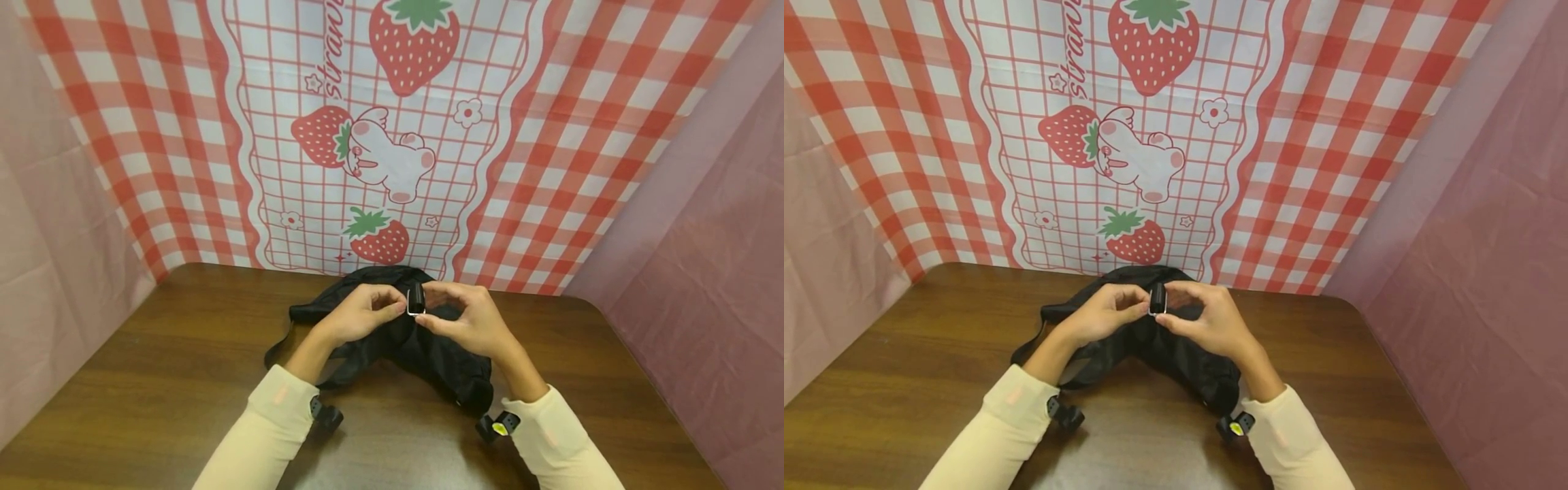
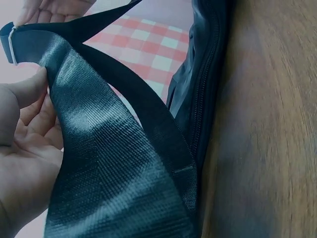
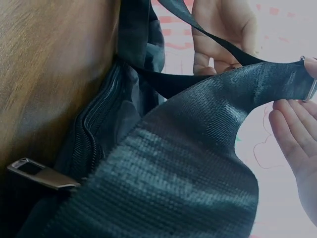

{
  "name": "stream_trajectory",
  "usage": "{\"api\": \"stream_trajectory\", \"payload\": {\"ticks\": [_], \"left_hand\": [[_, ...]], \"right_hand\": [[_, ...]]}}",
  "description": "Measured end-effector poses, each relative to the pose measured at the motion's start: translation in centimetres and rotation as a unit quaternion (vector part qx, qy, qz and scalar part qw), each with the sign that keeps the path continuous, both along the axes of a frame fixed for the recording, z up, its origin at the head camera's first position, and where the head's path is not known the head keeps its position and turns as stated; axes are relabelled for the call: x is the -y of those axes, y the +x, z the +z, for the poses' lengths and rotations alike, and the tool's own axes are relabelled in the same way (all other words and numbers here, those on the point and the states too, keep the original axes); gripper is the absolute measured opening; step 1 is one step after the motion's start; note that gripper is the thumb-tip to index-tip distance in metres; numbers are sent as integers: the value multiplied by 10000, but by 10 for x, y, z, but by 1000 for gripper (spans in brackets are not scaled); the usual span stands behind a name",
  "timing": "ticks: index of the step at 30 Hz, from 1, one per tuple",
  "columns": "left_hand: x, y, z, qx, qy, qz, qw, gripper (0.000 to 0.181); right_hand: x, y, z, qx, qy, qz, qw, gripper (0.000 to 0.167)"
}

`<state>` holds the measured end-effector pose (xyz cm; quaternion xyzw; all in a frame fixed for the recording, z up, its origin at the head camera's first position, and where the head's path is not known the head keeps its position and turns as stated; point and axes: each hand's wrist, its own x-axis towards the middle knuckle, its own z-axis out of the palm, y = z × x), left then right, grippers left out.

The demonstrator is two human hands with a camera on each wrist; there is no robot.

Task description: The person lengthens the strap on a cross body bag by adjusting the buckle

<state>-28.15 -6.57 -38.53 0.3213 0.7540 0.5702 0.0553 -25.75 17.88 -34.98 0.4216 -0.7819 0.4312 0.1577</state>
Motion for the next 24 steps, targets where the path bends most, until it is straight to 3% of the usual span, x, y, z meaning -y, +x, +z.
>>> {"api": "stream_trajectory", "payload": {"ticks": [11,19,24], "left_hand": [[-1,3,5,182,204,147,9995,21],[7,2,6,426,-262,217,9985,23],[8,1,5,339,-211,57,9992,21]], "right_hand": [[0,-2,-2,45,25,7,10000,46],[-2,-2,0,-72,-62,33,9999,42],[-4,-2,1,-110,-33,-12,9999,43]]}}
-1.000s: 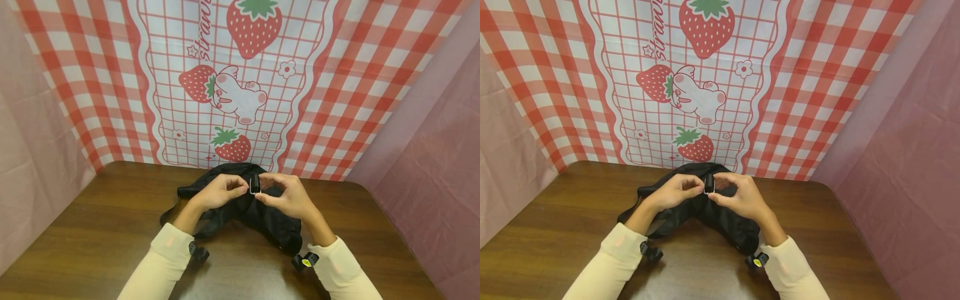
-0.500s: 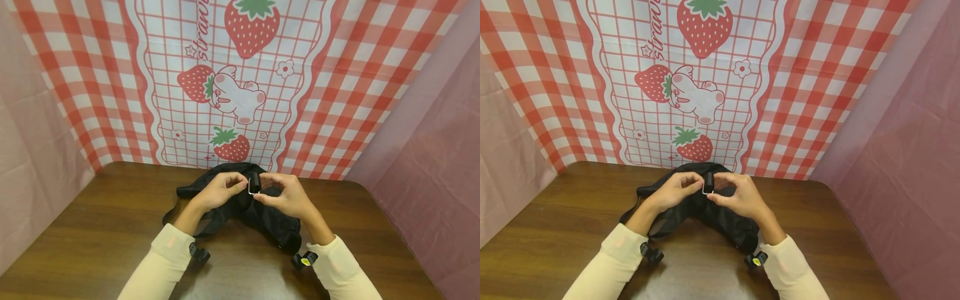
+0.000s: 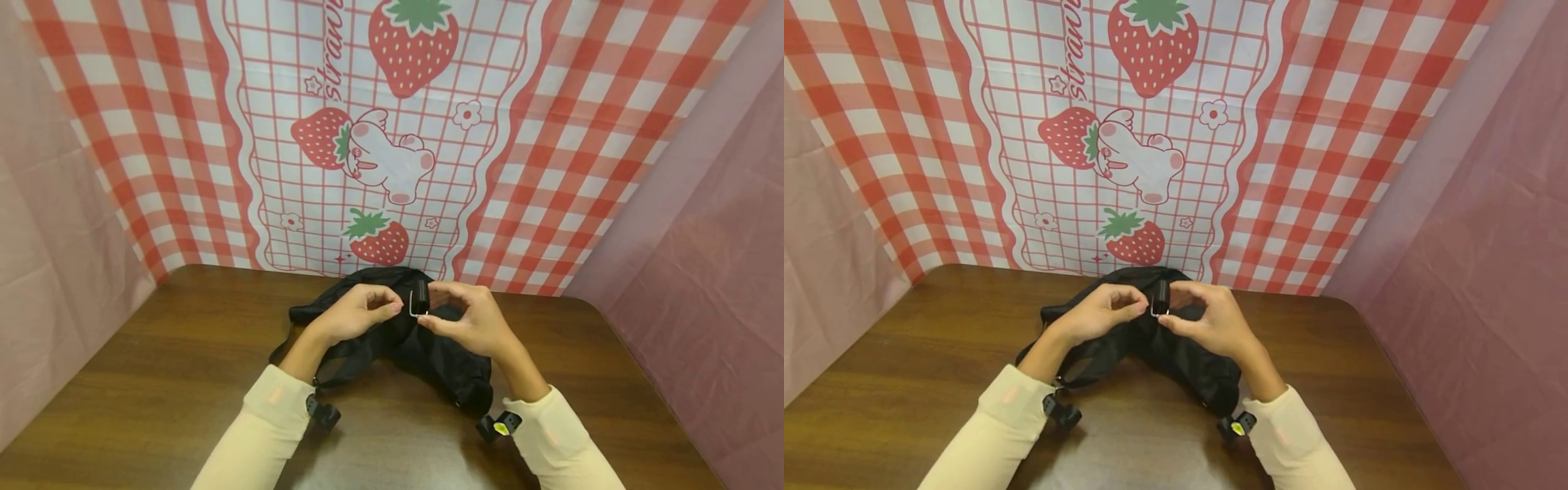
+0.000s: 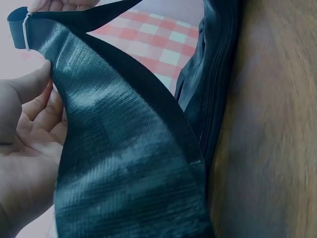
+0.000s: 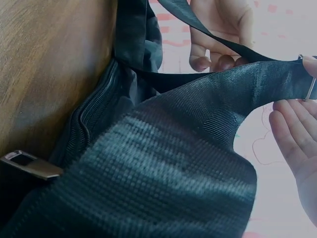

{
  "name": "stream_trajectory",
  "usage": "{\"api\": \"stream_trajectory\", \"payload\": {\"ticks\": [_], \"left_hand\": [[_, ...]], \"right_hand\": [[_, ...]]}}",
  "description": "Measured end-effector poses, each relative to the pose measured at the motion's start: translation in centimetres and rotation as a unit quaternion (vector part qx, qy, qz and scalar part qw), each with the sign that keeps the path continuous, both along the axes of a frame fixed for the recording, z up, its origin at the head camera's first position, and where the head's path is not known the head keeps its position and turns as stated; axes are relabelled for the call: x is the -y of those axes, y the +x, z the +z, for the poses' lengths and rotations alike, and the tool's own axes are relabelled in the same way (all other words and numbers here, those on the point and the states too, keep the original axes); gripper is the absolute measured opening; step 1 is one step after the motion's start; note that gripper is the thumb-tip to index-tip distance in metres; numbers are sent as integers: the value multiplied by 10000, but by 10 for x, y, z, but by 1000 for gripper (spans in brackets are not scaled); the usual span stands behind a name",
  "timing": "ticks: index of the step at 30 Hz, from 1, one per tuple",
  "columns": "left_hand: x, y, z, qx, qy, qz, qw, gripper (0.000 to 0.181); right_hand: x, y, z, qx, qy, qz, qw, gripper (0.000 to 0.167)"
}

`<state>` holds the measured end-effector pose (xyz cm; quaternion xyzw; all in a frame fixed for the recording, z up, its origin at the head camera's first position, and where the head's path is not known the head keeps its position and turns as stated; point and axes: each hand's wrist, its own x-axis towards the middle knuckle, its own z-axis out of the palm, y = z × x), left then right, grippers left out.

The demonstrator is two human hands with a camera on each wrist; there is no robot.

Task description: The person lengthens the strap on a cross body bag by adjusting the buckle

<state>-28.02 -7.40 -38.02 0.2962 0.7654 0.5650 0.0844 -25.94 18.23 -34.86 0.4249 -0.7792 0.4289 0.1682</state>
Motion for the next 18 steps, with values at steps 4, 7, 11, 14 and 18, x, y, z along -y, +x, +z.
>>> {"api": "stream_trajectory", "payload": {"ticks": [4,7,11,14,18], "left_hand": [[-3,1,0,-31,145,-68,9999,20],[-4,1,0,5,279,-74,9996,21],[-5,1,2,42,321,-12,9995,24],[-3,1,3,20,129,62,9999,25],[0,1,3,24,-135,89,9999,20]], "right_hand": [[0,1,-1,101,45,69,9999,43],[1,1,-2,224,77,158,9996,44],[2,1,-1,296,88,217,9993,45],[1,1,-1,262,54,166,9995,44],[-2,0,0,236,18,75,9997,43]]}}
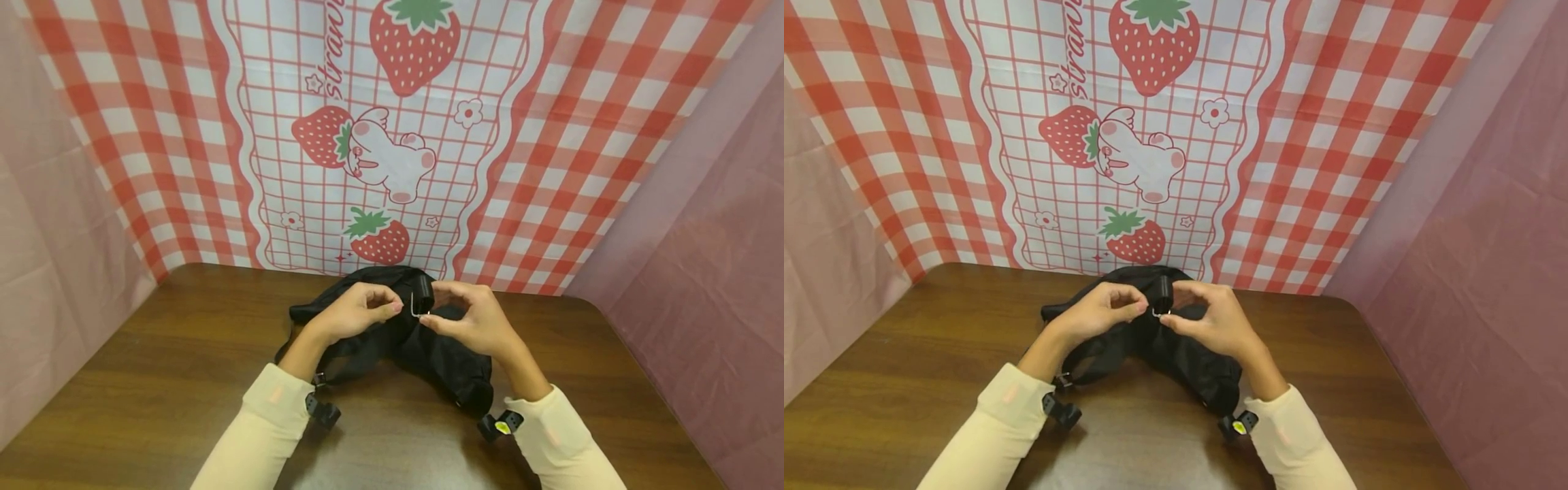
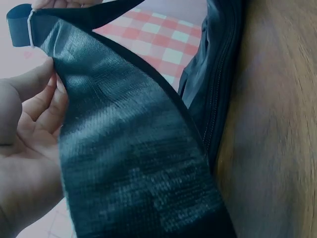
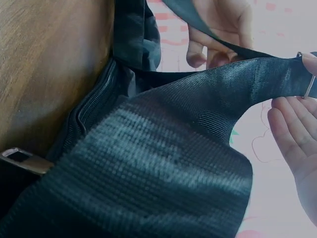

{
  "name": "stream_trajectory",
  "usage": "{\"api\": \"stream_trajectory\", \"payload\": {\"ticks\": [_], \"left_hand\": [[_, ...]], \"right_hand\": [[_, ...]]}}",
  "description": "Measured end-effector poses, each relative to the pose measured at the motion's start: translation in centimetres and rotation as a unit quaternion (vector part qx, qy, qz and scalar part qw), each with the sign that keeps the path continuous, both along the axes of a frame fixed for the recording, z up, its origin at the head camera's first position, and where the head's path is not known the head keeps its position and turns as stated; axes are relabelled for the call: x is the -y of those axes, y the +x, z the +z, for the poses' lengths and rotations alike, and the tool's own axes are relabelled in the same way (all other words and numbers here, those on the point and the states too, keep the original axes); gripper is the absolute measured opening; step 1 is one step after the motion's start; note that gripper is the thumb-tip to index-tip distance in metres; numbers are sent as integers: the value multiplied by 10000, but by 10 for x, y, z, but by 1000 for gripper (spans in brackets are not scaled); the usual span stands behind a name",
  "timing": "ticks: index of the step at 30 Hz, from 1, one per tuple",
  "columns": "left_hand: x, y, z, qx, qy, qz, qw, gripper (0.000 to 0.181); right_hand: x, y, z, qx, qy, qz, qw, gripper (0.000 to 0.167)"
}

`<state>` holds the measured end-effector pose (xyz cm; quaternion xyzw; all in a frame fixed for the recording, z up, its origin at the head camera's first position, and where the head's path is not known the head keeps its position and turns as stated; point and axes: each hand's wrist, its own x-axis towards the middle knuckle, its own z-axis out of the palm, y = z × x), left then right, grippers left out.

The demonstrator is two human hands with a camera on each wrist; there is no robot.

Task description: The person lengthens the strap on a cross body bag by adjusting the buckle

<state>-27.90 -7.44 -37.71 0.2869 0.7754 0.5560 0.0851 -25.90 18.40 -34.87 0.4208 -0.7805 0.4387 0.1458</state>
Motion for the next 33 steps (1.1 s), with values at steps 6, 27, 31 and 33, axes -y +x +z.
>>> {"api": "stream_trajectory", "payload": {"ticks": [6,27,31,33], "left_hand": [[0,0,-1,-124,141,-156,9997,18],[-5,5,8,-790,583,87,9951,37],[-8,7,9,-1083,561,251,9922,42],[-10,8,9,-1171,537,346,9911,42]], "right_hand": [[-1,0,0,91,-33,88,9999,43],[-3,-1,-1,410,-44,-91,9991,39],[-3,-2,-1,523,-8,-188,9985,37],[-3,-2,-1,554,-21,-207,9982,36]]}}
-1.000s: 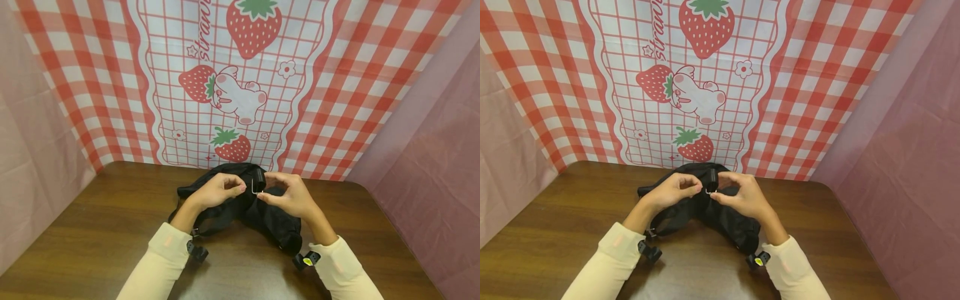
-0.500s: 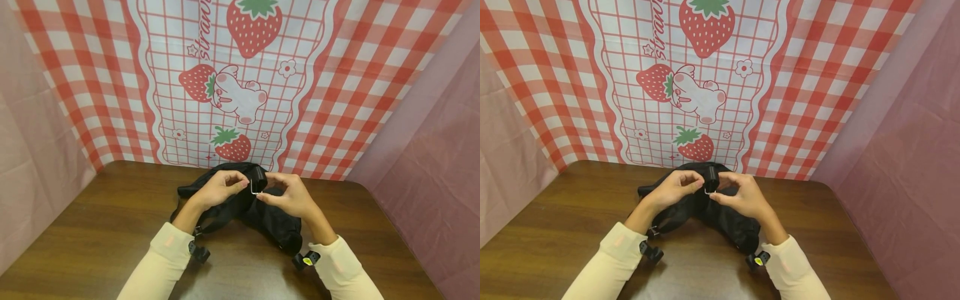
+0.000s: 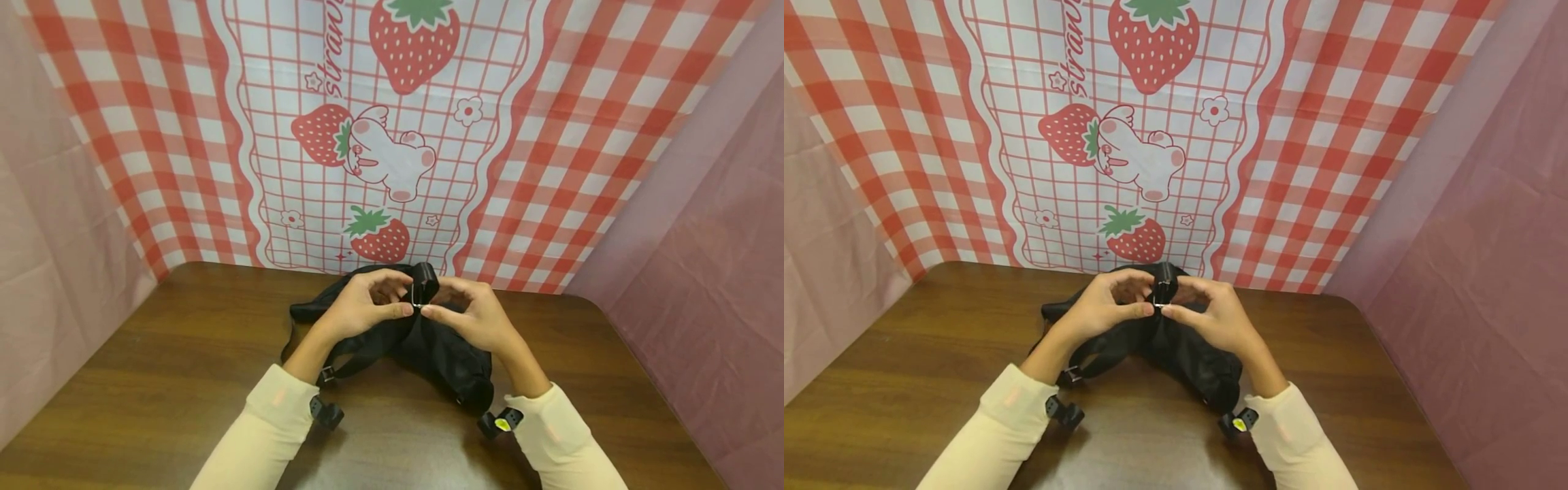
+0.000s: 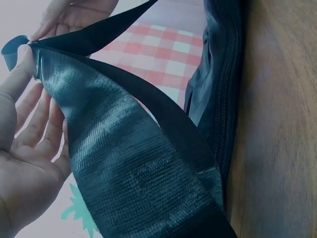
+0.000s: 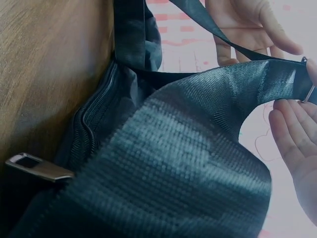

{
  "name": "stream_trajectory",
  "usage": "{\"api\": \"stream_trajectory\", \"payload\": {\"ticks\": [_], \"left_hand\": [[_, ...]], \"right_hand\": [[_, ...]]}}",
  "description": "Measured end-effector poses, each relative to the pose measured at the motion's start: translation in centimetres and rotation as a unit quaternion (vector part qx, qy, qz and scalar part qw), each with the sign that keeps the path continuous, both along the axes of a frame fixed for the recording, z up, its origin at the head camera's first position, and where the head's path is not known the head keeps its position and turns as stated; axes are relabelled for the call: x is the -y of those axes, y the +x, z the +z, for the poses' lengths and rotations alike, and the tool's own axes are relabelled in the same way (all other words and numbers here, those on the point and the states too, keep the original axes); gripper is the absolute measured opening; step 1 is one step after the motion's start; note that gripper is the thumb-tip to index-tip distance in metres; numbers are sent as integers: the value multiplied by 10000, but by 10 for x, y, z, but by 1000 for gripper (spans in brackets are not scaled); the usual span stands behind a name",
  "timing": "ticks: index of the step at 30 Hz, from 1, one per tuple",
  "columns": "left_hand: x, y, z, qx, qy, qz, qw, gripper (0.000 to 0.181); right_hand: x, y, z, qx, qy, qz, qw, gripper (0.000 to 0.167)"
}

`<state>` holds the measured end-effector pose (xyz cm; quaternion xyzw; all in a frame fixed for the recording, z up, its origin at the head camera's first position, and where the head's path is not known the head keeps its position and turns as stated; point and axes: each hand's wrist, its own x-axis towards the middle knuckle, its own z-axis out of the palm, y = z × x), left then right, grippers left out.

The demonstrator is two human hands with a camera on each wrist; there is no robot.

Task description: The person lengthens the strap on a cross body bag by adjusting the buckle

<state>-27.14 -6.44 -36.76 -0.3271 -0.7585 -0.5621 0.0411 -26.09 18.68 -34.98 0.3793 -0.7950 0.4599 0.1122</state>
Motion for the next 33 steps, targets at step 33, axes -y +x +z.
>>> {"api": "stream_trajectory", "payload": {"ticks": [33], "left_hand": [[-5,-2,-4,-1068,-702,11,9918,34]], "right_hand": [[4,3,2,499,210,-193,9983,44]]}}
